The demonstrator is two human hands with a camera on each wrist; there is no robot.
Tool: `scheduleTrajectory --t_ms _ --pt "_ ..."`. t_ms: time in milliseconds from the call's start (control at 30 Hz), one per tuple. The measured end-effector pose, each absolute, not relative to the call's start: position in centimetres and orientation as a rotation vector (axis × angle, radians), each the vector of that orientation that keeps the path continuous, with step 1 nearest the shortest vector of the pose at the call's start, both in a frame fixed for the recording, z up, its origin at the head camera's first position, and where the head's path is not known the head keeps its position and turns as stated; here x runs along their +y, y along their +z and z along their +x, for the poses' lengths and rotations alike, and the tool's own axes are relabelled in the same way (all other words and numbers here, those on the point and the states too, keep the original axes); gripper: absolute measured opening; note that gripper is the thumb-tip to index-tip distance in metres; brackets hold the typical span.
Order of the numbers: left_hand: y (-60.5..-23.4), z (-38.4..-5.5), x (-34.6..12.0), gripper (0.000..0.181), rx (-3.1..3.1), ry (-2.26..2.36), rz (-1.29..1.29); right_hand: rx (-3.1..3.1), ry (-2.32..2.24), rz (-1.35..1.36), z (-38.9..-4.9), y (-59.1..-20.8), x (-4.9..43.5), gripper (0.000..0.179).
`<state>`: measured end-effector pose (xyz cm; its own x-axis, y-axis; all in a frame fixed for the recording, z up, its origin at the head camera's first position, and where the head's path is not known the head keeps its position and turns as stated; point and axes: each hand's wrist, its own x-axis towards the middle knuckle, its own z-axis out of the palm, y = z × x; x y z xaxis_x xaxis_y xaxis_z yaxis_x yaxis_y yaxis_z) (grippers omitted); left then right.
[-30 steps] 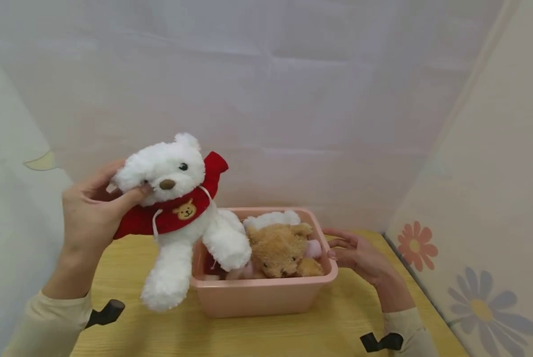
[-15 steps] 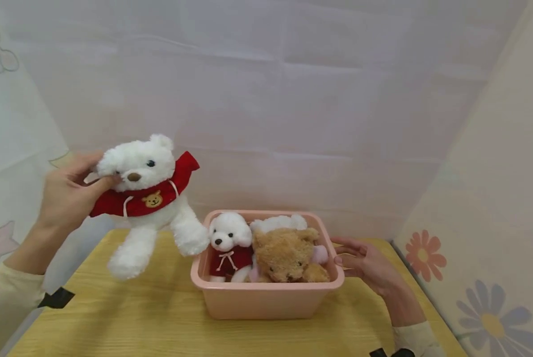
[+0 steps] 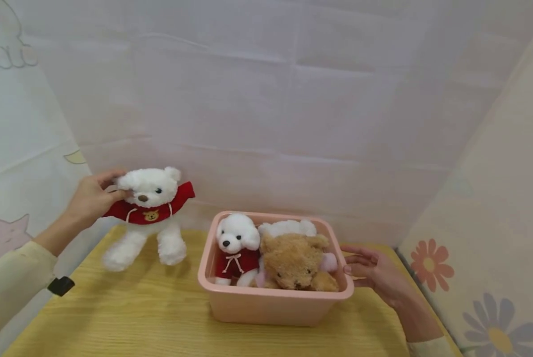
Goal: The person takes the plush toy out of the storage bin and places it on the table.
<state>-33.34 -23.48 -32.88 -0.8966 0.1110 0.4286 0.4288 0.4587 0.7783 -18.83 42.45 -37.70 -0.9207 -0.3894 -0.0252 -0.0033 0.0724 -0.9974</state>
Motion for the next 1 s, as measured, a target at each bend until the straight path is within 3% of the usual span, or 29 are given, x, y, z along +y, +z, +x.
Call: scheduleTrajectory --t_ms 367,700,1000 --pt "-35.7 -36.9 -26.5 0.045 -2.439 -1.278 -0.533 2.107 -1.933 -0.332 -16.7 -37.0 44.3 0.051" --pt "-39.3 -37.6 -29.3 0.046 -2.434 -1.368 -0.462 2.078 -1.958 -0.358 -16.1 -37.2 44.7 0.051" --pt "-40.9 -37.2 -30.7 0.064 -2.574 -1.502 -0.349 2.112 -1.921 -0.365 -15.8 -37.4 44.4 0.054"
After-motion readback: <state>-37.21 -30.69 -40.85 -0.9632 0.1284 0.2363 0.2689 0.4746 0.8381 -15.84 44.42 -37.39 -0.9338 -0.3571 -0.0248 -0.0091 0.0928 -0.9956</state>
